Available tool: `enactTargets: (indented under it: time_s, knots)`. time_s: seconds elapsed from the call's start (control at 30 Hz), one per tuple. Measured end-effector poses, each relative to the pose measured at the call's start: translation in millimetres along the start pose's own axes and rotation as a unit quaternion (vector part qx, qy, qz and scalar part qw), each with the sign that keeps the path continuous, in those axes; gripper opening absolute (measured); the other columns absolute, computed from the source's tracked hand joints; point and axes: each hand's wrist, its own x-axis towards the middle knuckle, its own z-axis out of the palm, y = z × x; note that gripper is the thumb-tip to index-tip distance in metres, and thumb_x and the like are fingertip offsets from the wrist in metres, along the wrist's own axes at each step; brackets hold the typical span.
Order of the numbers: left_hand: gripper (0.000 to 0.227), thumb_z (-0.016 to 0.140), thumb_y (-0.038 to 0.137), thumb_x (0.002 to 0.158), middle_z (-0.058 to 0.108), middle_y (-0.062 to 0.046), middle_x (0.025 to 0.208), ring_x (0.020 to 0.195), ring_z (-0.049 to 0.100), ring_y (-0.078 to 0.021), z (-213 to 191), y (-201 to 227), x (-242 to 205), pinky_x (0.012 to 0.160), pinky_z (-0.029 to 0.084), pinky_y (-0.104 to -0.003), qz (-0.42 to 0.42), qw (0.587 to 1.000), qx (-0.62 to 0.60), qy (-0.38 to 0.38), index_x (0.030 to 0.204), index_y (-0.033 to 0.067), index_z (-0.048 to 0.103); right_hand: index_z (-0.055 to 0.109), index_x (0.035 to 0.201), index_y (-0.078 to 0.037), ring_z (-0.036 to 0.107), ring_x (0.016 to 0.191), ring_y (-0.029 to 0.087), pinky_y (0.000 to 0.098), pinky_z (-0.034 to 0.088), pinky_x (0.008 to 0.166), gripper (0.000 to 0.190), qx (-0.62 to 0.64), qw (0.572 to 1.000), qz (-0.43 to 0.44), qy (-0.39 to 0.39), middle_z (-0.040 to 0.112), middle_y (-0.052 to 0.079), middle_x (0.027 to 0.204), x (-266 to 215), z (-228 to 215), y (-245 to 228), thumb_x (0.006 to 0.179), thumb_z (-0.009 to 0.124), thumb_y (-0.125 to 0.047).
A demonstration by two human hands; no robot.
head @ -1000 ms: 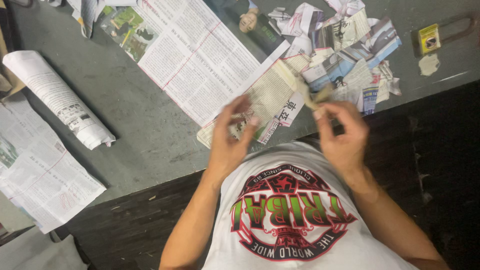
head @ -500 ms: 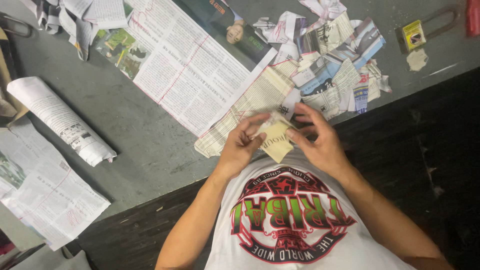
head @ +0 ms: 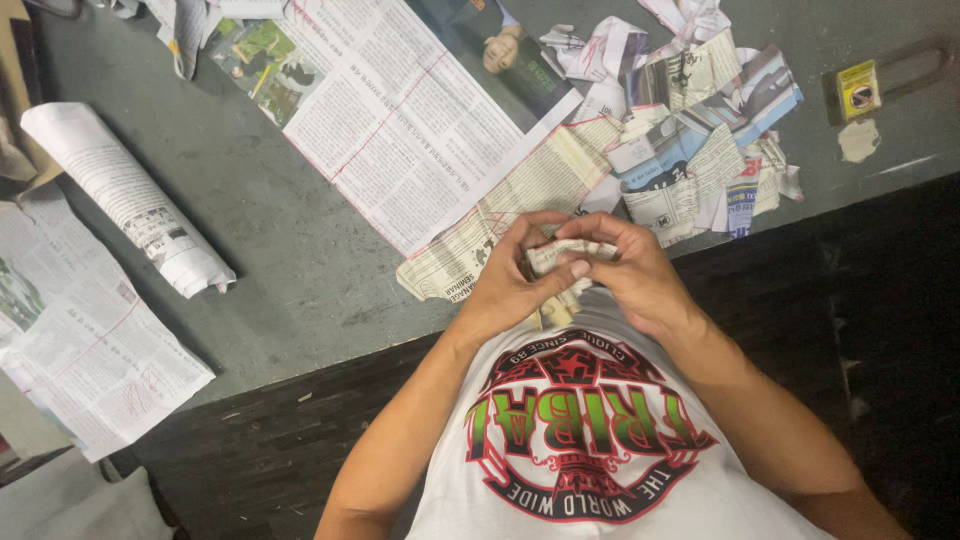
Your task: The person repeatedly picks up loose newspaper sheets and sections from a cluttered table, folds them into smaller bundles, and stacks them. The person also places folded bundles into a canvas tote bag. The task involves sorting and compacting paper items on a work surface.
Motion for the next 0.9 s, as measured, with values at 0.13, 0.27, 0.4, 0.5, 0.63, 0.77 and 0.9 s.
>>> enactTargets:
  time_s: [0.13,0.27,0.4,0.5,0.63,0.77,0.9]
  knots:
    - [0.050,0.074,-0.002,0.090,0.068,-0.006,0.113,0.108,0.063,-0.0124,-8,1,3,0.097,0.050,-0.027,0.036,0.998,-0.027,-0.051,0.137,0.0020,0.056,0.071,0.112,0.000,0.069,0.094,0.014,0.0271,0.056,0.080,0.016,0.069,0.997,0.023,0.016,0.074,0.008,0.105,1,-9,-3,0.096,0.070,-0.003]
    - [0.051,0.062,-0.009,0.089,0.069,-0.005,0.114,0.107,0.064,-0.0118,-19,-5,-7,0.096,0.051,-0.026,-0.022,0.999,-0.016,-0.042,0.138,0.0048,0.058,0.071,0.112,0.000,0.070,0.095,0.012,0.0256,0.058,0.086,0.019,-0.038,0.995,-0.067,0.062,0.074,0.007,0.105,-8,-22,-11,0.093,0.072,0.001]
    - [0.052,0.061,-0.012,0.088,0.067,-0.006,0.116,0.104,0.061,-0.0116,-36,-4,-18,0.090,0.050,-0.025,-0.016,1.000,0.024,-0.003,0.137,0.0057,0.059,0.071,0.114,-0.001,0.069,0.093,0.010,0.0245,0.057,0.083,0.021,-0.140,0.973,-0.117,0.145,0.074,0.006,0.104,-13,-30,-25,0.093,0.074,0.001]
    - [0.050,0.062,-0.012,0.086,0.066,-0.004,0.117,0.092,0.059,-0.0109,-47,-7,-27,0.080,0.052,-0.026,-0.051,0.996,0.067,0.040,0.133,0.0057,0.061,0.071,0.114,0.000,0.067,0.097,0.009,0.0236,0.055,0.085,0.021,-0.214,0.943,-0.174,0.189,0.073,0.005,0.107,-16,-38,-35,0.094,0.075,0.001]
    - [0.047,0.061,-0.011,0.088,0.066,-0.007,0.106,0.090,0.063,-0.0111,-66,-15,-39,0.081,0.058,-0.027,-0.072,0.992,0.041,0.093,0.133,0.0039,0.062,0.072,0.113,0.000,0.065,0.101,0.009,0.0230,0.053,0.090,0.019,-0.297,0.900,-0.227,0.223,0.073,0.004,0.109,-16,-41,-40,0.095,0.078,-0.001]
    - [0.035,0.061,-0.005,0.094,0.070,-0.009,0.105,0.089,0.064,-0.0119,-75,-15,-47,0.079,0.061,-0.027,-0.079,0.984,0.029,0.155,0.128,0.0007,0.063,0.071,0.119,-0.002,0.067,0.099,0.012,0.0259,0.054,0.086,0.026,-0.353,0.886,-0.220,0.207,0.072,0.007,0.109,-1,-31,-40,0.094,0.078,-0.002]
    - [0.034,0.067,0.001,0.090,0.065,-0.009,0.114,0.089,0.063,-0.0154,-63,-3,-49,0.070,0.057,-0.030,-0.053,0.949,0.211,0.230,0.125,0.0009,0.064,0.067,0.128,-0.002,0.065,0.110,0.026,0.0339,0.054,0.089,0.039,-0.456,0.835,-0.264,0.157,0.066,0.014,0.123,15,-19,-35,0.091,0.078,-0.003]
